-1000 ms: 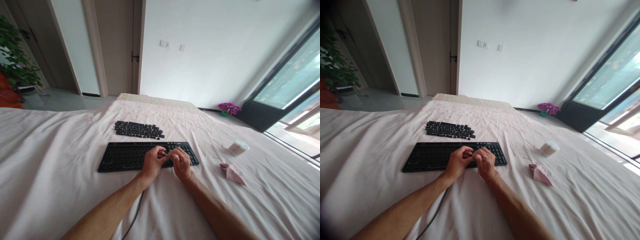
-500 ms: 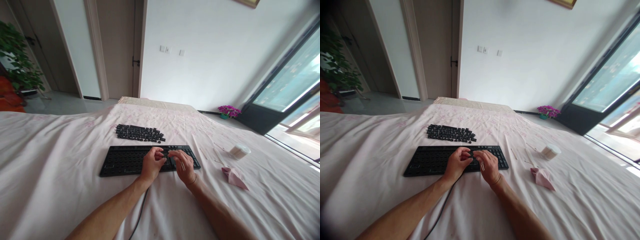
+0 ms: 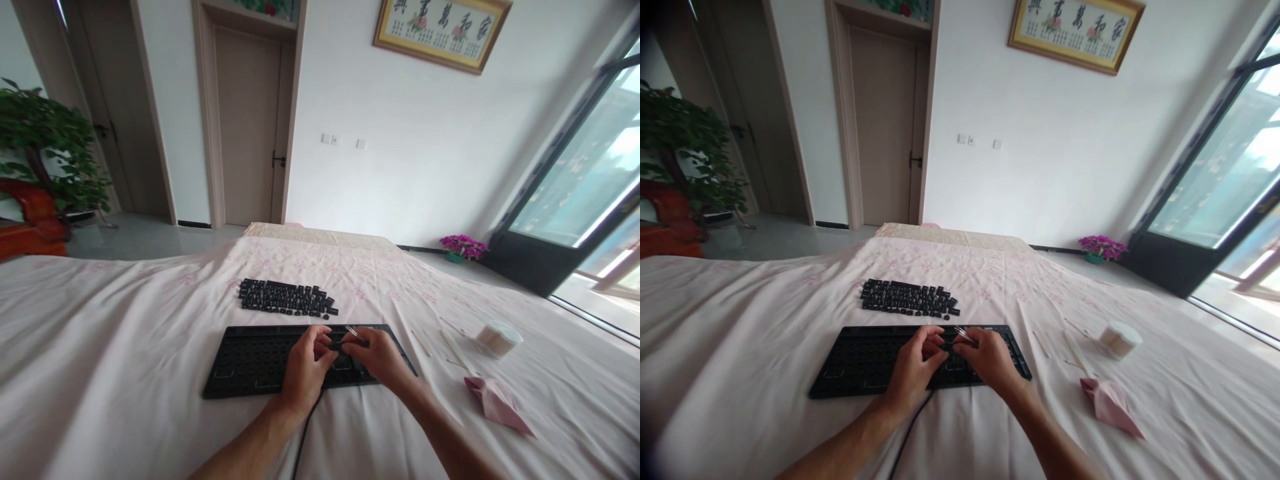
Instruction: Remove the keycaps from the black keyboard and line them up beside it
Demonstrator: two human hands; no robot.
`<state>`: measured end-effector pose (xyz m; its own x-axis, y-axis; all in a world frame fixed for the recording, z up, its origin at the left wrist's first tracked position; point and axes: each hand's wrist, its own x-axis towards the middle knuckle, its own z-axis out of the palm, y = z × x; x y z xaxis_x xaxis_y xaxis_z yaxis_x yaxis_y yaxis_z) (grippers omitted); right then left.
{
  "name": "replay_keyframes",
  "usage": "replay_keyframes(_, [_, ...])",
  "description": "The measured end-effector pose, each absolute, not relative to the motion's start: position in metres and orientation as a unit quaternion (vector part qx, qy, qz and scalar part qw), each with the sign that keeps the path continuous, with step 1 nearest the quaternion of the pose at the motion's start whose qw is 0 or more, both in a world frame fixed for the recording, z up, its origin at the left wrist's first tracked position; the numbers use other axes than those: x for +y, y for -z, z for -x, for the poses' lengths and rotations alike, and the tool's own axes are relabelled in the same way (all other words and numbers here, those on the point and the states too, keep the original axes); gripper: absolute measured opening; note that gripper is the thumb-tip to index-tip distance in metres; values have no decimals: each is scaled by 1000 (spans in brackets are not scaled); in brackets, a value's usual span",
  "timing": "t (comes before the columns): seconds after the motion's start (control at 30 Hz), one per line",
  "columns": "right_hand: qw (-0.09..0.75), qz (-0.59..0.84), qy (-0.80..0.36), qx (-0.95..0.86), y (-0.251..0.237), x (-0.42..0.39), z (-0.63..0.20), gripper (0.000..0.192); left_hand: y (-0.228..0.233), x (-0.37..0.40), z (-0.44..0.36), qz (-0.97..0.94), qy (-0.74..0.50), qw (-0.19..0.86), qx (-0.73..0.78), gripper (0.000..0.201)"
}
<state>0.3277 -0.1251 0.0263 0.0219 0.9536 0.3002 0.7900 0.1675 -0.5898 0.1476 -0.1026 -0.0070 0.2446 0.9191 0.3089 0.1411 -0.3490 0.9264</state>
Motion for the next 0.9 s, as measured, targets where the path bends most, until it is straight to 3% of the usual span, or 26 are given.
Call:
replay_keyframes(0.13, [369, 637, -133, -664, -37, -78, -345, 18, 6, -99, -142, -739, -423, 273, 448, 43])
replay_keyframes(0.27, [324, 706, -104, -621, -39, -12, -355, 22, 11, -97, -140, -790, -355, 203, 457, 34])
replay_keyframes(0.5, [269, 755, -93, -590, -20, 56, -358, 14, 13, -100, -139, -798, -342, 197, 455, 25])
replay_keyframes(0.9, [184, 800, -109, -561, -2, 79, -356, 20, 8, -101, -139, -802, -329, 206, 454, 20])
